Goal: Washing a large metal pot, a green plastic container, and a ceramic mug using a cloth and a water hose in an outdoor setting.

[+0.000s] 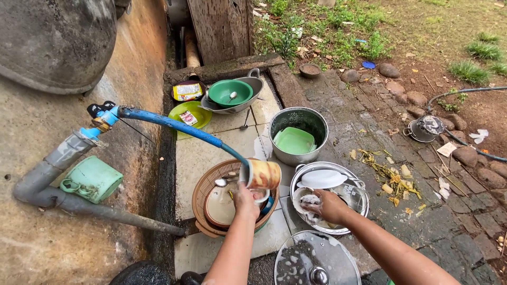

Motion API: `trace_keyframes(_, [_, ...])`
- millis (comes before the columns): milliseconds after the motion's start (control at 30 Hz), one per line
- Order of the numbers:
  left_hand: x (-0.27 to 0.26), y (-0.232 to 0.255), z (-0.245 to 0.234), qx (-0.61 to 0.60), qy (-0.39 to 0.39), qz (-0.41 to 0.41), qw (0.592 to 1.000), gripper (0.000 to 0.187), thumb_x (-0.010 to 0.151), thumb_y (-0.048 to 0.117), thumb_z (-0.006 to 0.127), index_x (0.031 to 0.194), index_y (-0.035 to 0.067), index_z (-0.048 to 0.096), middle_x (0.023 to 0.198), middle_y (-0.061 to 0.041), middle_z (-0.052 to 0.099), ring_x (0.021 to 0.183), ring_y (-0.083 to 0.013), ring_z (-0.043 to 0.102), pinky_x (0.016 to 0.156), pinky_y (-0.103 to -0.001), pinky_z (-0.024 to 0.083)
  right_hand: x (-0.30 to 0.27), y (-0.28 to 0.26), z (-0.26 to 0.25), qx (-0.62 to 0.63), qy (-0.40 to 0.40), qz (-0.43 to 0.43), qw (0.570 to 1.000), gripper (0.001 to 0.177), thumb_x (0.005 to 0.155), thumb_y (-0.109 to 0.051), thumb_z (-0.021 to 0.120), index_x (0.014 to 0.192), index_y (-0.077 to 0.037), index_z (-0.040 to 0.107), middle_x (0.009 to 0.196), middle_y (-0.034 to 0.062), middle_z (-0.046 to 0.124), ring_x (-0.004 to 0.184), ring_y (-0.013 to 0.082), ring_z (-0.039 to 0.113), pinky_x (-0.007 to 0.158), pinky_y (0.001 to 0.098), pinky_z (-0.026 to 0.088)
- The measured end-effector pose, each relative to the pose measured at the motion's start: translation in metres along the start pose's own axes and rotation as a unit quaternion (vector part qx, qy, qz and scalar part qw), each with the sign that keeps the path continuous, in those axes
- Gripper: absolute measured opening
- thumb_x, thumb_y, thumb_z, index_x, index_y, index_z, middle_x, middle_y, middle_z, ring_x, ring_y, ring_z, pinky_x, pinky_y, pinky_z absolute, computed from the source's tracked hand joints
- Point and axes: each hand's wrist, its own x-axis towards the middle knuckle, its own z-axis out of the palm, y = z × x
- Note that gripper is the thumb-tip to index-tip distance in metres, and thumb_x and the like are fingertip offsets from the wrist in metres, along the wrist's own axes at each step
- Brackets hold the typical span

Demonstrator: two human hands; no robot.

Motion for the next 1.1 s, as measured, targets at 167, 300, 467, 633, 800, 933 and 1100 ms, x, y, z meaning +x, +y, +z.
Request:
trace_keyframes(167, [0.019, -0.030, 0.018, -0.448, -0.222, -0.404, 0.766, 0.044, 0.105, 0.033, 0.022, 0.069, 0.013, 0.037, 0.047, 0.005, 0.019, 0.040, -0.0189, 0.039, 0.051, -0.039, 0.047, 0.006, 0.011, 0.005, -0.027, -0.006, -0.004, 1.000, 0.054, 0.078, -0.050, 0.084, 0.108, -0.006, 0.070, 0.102, 0.0267, 0.074, 0.109, 0.0447, 0.069, 0.095, 0.0487, 0.055])
trace_keyframes(300, [-0.058, 0.061, -0.005, -0.390, -0.283, -0.373, 0.793, 0.038, 0.101, 0.035, 0.037, 0.065, 0.023, 0.037, 0.044, 0.011, 0.021, 0.032, -0.0066, 0.026, 0.049, -0.024, 0.048, 0.020, 0.033, 0.009, -0.050, -0.007, -0.011, 0.999, 0.058, 0.078, -0.052, 0.084, 0.111, -0.007, 0.068, 0.104, 0.0271, 0.073, 0.110, 0.0445, 0.068, 0.096, 0.0501, 0.055])
trace_keyframes(467, [0.004, 0.030, -0.013, 0.124, -0.039, 0.008, 0.992, 0.042, 0.081, 0.045, 0.059, 0.105, 0.013, 0.073, 0.085, -0.012, 0.072, 0.084, -0.0289, 0.070, 0.054, -0.041, 0.063, 0.025, 0.047, 0.006, -0.059, -0.010, -0.011, 0.998, 0.057, 0.082, -0.048, 0.082, 0.116, -0.005, 0.067, 0.106, 0.0269, 0.074, 0.112, 0.0443, 0.069, 0.099, 0.0497, 0.054])
trace_keyframes(633, [0.017, 0.015, -0.027, 0.348, 0.092, 0.252, 0.898, 0.038, 0.078, 0.049, 0.058, 0.102, 0.025, 0.072, 0.083, -0.006, 0.075, 0.081, -0.0293, 0.073, 0.073, -0.044, 0.058, 0.013, 0.044, 0.004, -0.059, -0.012, 0.007, 0.998, 0.058, 0.082, -0.048, 0.082, 0.119, -0.006, 0.066, 0.109, 0.0249, 0.074, 0.114, 0.0432, 0.069, 0.099, 0.0487, 0.054])
trace_keyframes(800, [0.033, -0.016, -0.023, 0.289, 0.241, 0.447, 0.811, 0.046, 0.076, 0.026, 0.065, 0.121, 0.030, 0.075, 0.054, -0.009, 0.062, 0.051, -0.0294, 0.066, 0.053, -0.044, 0.056, 0.018, 0.049, 0.008, -0.083, -0.019, 0.003, 0.996, 0.057, 0.084, -0.047, 0.080, 0.119, -0.005, 0.065, 0.111, 0.0273, 0.073, 0.115, 0.0450, 0.067, 0.100, 0.0515, 0.053])
trace_keyframes(933, [0.015, -0.002, -0.008, 0.265, 0.186, 0.314, 0.892, 0.038, 0.080, 0.036, 0.061, 0.113, 0.032, 0.077, 0.067, -0.013, 0.070, 0.067, -0.0362, 0.070, 0.064, -0.050, 0.057, 0.016, 0.041, 0.007, -0.069, -0.026, -0.004, 0.997, 0.059, 0.084, -0.048, 0.081, 0.121, -0.005, 0.064, 0.112, 0.0265, 0.073, 0.115, 0.0446, 0.067, 0.099, 0.0506, 0.053])
trace_keyframes(1100, [0.055, -0.066, 0.022, -0.190, 0.019, -0.132, 0.973, 0.028, 0.085, 0.042, 0.060, 0.093, 0.016, 0.065, 0.051, -0.008, 0.044, 0.045, -0.0211, 0.048, 0.025, -0.031, 0.030, 0.017, 0.052, 0.009, -0.060, -0.019, -0.010, 0.998, 0.055, 0.083, -0.046, 0.082, 0.116, -0.005, 0.067, 0.104, 0.0263, 0.074, 0.108, 0.0454, 0.070, 0.095, 0.0504, 0.055])
